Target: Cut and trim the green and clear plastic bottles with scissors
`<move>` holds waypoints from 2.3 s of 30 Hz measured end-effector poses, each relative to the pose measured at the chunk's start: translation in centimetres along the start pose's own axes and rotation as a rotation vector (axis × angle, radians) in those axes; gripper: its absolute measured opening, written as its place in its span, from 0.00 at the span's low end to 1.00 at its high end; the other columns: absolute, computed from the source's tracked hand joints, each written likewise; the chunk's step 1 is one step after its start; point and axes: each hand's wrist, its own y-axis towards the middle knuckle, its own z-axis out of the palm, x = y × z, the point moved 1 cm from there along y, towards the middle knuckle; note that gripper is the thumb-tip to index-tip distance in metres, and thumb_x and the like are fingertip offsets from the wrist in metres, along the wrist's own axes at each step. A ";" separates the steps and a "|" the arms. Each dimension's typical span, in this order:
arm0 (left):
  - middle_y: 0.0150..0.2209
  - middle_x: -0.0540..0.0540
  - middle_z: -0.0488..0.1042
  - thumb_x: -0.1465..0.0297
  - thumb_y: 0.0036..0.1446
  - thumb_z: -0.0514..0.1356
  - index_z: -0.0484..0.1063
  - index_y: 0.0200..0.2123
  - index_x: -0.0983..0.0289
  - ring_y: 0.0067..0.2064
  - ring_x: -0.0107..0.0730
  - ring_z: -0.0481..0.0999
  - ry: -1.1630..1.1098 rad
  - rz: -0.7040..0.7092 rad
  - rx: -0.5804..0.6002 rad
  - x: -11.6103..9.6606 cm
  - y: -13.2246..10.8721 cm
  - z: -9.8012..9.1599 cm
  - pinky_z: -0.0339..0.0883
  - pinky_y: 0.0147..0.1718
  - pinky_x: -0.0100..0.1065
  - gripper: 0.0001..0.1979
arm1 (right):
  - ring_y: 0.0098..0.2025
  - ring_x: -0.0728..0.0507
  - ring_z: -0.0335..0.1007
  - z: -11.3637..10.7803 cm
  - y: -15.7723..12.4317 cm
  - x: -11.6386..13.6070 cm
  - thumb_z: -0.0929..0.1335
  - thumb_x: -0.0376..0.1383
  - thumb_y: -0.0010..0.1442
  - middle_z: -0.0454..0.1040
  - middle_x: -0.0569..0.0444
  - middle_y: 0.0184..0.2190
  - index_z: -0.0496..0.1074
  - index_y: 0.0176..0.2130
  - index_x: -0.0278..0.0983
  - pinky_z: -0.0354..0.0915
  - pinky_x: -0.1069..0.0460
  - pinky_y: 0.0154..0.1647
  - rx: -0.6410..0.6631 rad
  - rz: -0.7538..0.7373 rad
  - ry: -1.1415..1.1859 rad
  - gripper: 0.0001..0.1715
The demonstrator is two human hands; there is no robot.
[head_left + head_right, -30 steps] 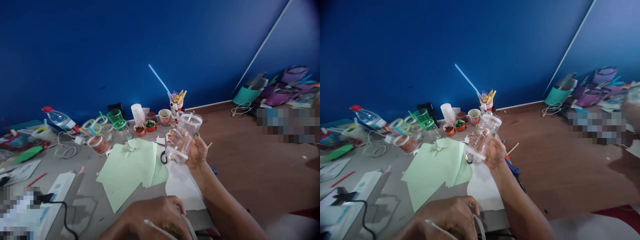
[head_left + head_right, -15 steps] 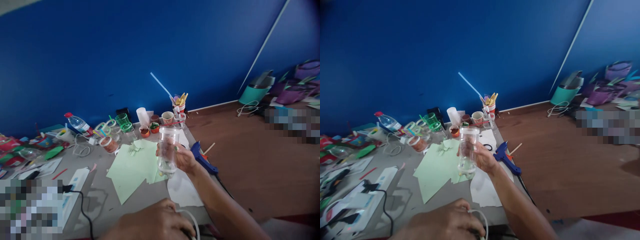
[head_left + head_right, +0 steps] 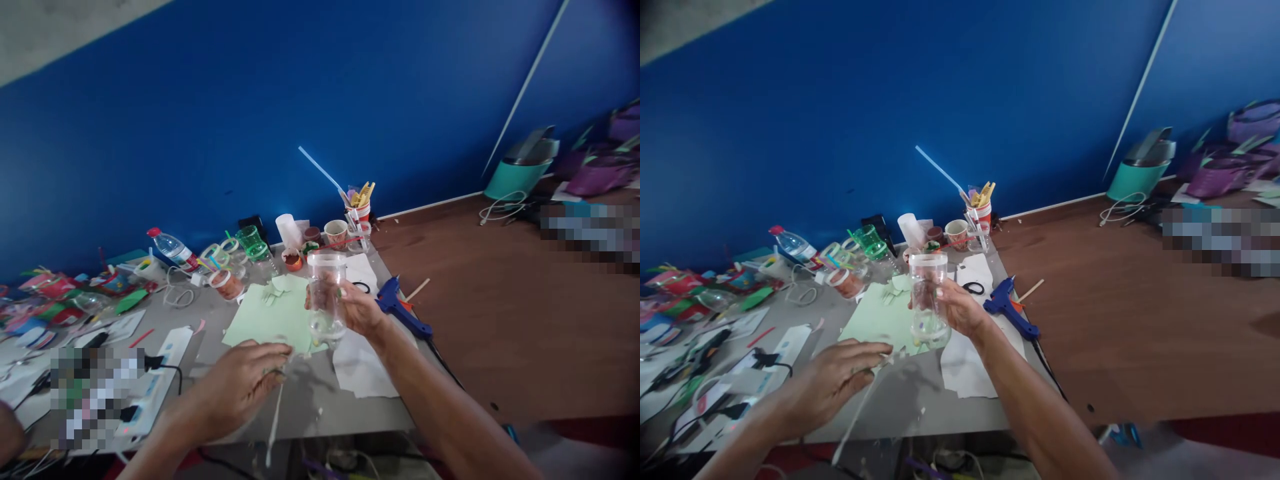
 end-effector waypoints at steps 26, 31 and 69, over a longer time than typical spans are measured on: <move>0.30 0.55 0.73 0.68 0.60 0.56 0.76 0.29 0.63 0.35 0.31 0.72 -0.590 -0.269 -0.302 -0.4 -2.4 2.1 0.66 0.37 0.31 0.11 | 0.44 0.37 0.74 -0.1 -0.1 0.1 0.72 0.41 0.46 0.78 0.50 0.38 0.69 0.47 0.38 0.66 0.41 0.48 0.013 0.016 0.018 0.28; 0.34 0.58 0.76 0.67 0.63 0.53 0.76 0.36 0.61 0.40 0.34 0.71 -0.744 -0.163 -0.253 0.2 -1.7 2.4 0.64 0.42 0.36 0.11 | 0.42 0.38 0.74 0.0 -0.1 0.3 0.72 0.40 0.45 0.77 0.50 0.39 0.69 0.47 0.39 0.66 0.42 0.48 0.003 0.015 0.031 0.28; 0.45 0.56 0.77 0.67 0.61 0.59 0.73 0.49 0.56 0.35 0.29 0.80 -1.501 0.040 0.038 0.9 0.8 5.7 0.70 0.36 0.30 0.13 | 0.40 0.41 0.74 -0.8 0.1 0.2 0.73 0.40 0.43 0.77 0.51 0.40 0.68 0.47 0.38 0.65 0.44 0.47 -0.032 0.017 0.073 0.30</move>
